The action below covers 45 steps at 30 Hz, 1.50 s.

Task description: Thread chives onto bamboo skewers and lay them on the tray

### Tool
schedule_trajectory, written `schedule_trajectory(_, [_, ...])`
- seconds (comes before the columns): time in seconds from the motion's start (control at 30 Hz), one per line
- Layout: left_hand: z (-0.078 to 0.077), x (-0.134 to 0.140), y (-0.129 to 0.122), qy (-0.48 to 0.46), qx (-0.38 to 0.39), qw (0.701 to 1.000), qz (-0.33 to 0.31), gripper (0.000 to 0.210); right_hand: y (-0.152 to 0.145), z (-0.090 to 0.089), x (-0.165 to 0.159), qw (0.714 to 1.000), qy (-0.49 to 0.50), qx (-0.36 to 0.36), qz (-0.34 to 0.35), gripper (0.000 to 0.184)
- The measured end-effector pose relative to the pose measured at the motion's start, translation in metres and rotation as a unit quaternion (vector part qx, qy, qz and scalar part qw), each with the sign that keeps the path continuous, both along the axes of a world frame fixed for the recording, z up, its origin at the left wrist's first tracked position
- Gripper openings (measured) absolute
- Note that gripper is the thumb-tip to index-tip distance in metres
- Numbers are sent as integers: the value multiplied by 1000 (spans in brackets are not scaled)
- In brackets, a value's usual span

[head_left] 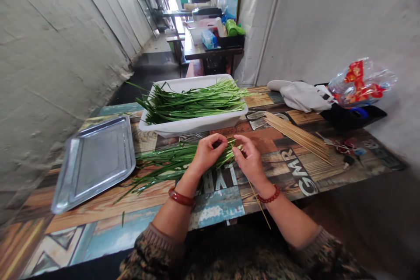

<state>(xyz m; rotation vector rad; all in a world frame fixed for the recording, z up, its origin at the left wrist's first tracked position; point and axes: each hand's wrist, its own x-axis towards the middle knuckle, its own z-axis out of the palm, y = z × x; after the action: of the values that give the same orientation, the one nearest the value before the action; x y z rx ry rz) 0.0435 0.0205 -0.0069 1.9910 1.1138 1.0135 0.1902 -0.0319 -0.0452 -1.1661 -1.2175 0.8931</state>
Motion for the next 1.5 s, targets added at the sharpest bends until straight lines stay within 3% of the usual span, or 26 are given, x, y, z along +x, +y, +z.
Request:
schedule_trajectory(0.7, [2, -2, 1, 8, 23, 994, -105, 15, 4, -10, -1, 1000, 24, -3, -20, 23])
schedule_trajectory(0.87, [5, -4, -1, 31, -11, 991, -126, 16, 6, -12, 0, 999, 32, -1, -22, 24])
schedule_trajectory(1.03, [5, -5, -3, 54, -33, 989, -136, 23, 2, -4, 0, 996, 85, 6, 17, 30])
schedule_trajectory(1.2, [6, -3, -4, 52, -108, 983, -143, 14, -2, 3, 1, 991, 129, -23, 40, 36])
schedule_trajectory(1.33, [7, 0, -6, 11, -172, 976, -131, 16, 3, 0, 1, 992, 102, -58, 50, 33])
schedule_trajectory(1.5, [3, 3, -8, 1, -187, 974, -129, 14, 6, -7, 1, 998, 46, -37, 15, 26])
